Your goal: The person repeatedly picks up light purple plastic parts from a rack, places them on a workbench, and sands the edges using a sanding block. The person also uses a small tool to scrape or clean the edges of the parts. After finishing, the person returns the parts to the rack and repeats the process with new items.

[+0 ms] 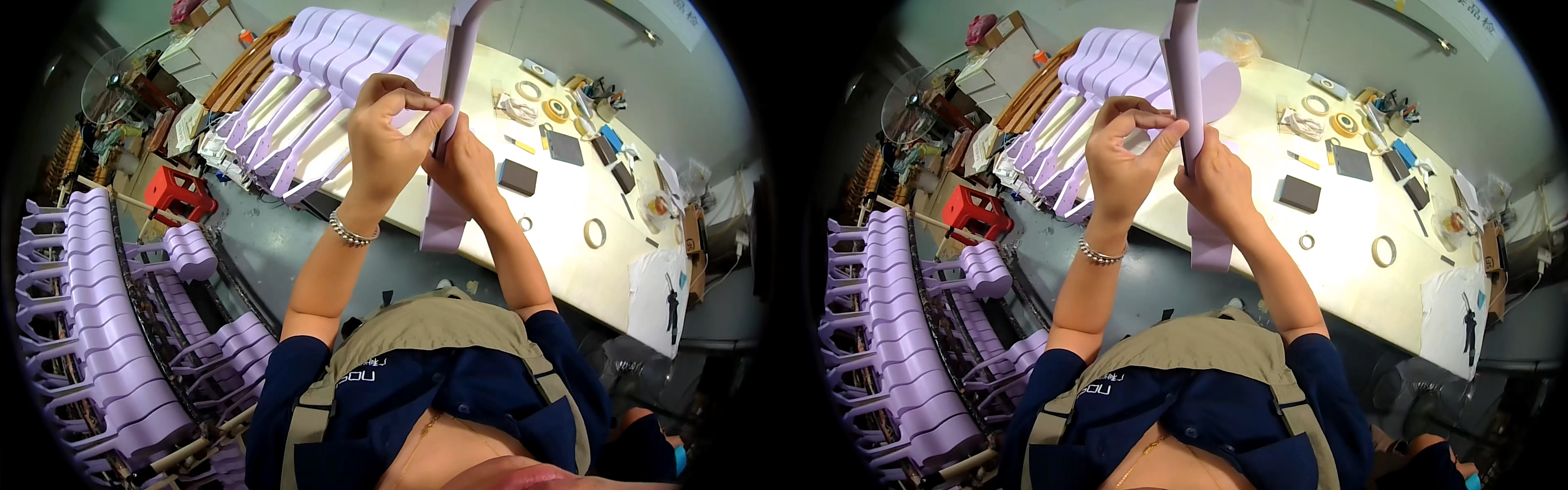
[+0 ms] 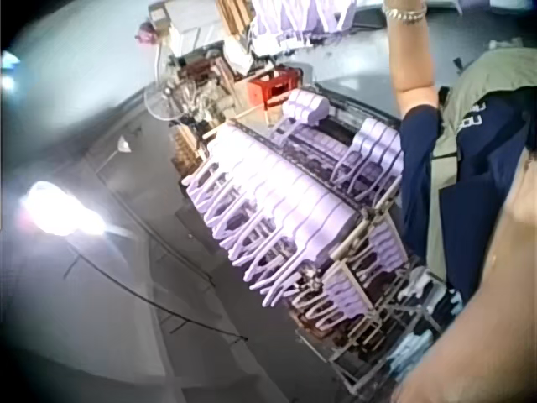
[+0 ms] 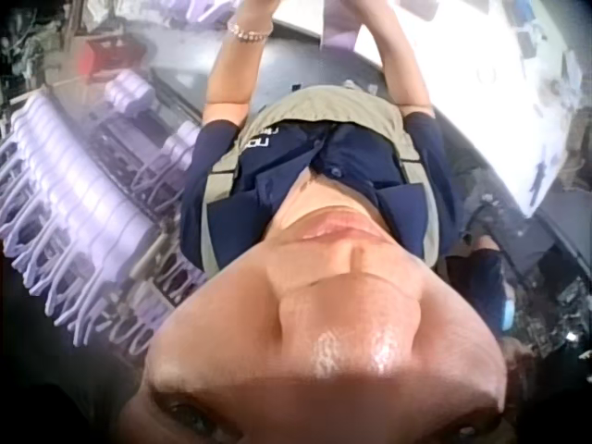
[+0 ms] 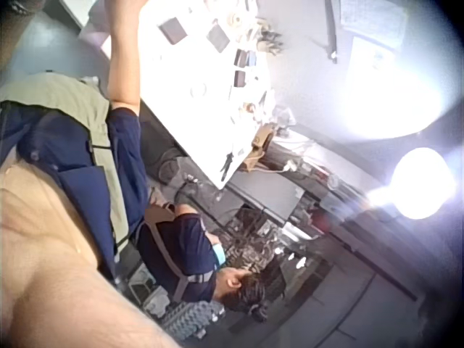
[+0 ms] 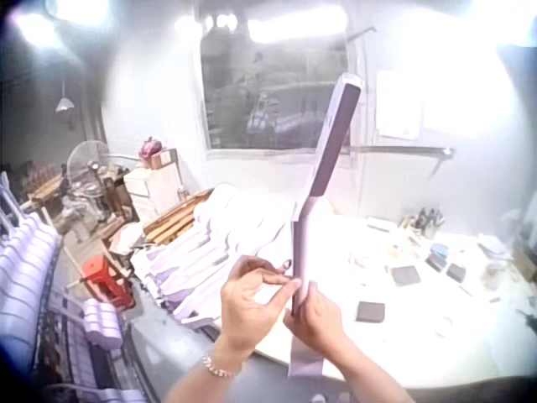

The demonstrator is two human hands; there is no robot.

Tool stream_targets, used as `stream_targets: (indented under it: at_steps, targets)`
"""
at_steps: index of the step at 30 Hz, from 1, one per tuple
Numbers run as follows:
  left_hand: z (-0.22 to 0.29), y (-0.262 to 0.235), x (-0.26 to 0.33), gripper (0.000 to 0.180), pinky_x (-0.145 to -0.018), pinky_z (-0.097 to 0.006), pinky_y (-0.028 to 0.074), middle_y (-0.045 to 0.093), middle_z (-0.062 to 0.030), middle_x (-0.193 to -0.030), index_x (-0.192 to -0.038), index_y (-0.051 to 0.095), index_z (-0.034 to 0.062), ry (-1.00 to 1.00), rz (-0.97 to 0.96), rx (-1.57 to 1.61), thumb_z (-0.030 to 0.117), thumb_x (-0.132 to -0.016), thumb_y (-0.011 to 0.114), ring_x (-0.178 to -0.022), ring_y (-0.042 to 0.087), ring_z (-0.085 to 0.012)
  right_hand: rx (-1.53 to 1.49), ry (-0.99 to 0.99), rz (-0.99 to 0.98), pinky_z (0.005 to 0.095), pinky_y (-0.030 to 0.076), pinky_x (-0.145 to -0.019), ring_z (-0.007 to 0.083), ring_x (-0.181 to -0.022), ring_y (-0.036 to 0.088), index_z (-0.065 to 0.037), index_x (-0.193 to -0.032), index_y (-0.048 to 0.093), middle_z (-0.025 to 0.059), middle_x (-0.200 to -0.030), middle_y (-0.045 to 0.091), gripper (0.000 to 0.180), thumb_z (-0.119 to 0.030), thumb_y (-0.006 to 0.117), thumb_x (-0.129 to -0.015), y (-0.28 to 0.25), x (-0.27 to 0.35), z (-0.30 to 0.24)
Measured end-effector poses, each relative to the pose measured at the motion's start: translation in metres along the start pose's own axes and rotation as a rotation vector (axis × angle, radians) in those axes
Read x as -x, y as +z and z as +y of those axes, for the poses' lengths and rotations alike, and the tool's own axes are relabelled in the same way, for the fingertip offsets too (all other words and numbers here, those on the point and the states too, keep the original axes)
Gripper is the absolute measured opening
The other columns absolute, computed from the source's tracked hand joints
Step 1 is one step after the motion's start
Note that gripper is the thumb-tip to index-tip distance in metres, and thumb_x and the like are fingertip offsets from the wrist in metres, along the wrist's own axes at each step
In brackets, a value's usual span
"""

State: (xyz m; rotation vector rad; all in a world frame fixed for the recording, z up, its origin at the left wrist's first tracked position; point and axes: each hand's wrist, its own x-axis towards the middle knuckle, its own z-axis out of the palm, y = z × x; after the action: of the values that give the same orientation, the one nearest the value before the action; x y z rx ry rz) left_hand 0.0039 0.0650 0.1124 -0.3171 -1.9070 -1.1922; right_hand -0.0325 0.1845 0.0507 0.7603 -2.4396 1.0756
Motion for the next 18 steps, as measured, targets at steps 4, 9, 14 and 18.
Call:
stream_targets:
  at_steps: [4, 9, 14, 18]
  targets:
    - [-0.003, -0.014, -0.015, 0.014, -0.075, -0.029, 0.046, 0.055, -0.0046, -0.085, -0.075, 0.066, 0.0001, -0.069, -0.223, -0.052, 0.008, -0.069, 0.076, -0.083, 0.055, -0.015, 0.04, -0.018, 0.002, 0.0417, 0.047, -0.052, 0.0322, -0.063, 0.059, -0.001, -0.109, 0.041, 0.0141, -0.072, 0.059, 0.051, -0.012, 0.065, -0.066, 0.005, -0.001, 0.003]
    - [-0.02, -0.024, -0.029, 0.018, -0.074, -0.024, 0.045, 0.052, -0.0012, -0.088, -0.076, 0.06, -0.002, -0.228, -0.392, 0.259, 0.01, -0.074, 0.073, -0.081, 0.054, -0.0106, 0.024, -0.08, 0.026, 0.0409, 0.046, -0.051, 0.0314, -0.062, 0.059, -0.001, -0.108, 0.041, 0.0131, -0.072, 0.058, 0.05, -0.011, 0.065, -0.066, 0.017, -0.004, 0.008]
    - [0.002, -0.035, -0.031, 0.011, -0.074, -0.023, 0.043, 0.048, -0.0003, -0.086, -0.076, 0.06, 0.0003, -0.497, -0.353, 0.528, 0.003, -0.074, 0.07, -0.079, 0.051, -0.0088, 0.046, -0.053, 0.023, 0.0399, 0.046, -0.054, 0.03, -0.063, 0.059, -0.001, -0.108, 0.041, 0.0116, -0.071, 0.058, 0.049, -0.011, 0.065, -0.067, 0.016, -0.012, 0.006]
    - [0.03, -0.052, -0.053, 0.013, -0.072, -0.02, 0.04, 0.052, -0.0022, -0.094, -0.081, 0.064, 0.0023, -0.329, -0.236, 0.813, 0.011, -0.075, 0.071, -0.077, 0.051, -0.0093, 0.008, 0.024, -0.039, 0.0394, 0.046, -0.056, 0.0292, -0.065, 0.059, -0.002, -0.11, 0.041, 0.01, -0.07, 0.058, 0.048, -0.013, 0.064, -0.069, 0.014, -0.016, 0.009]
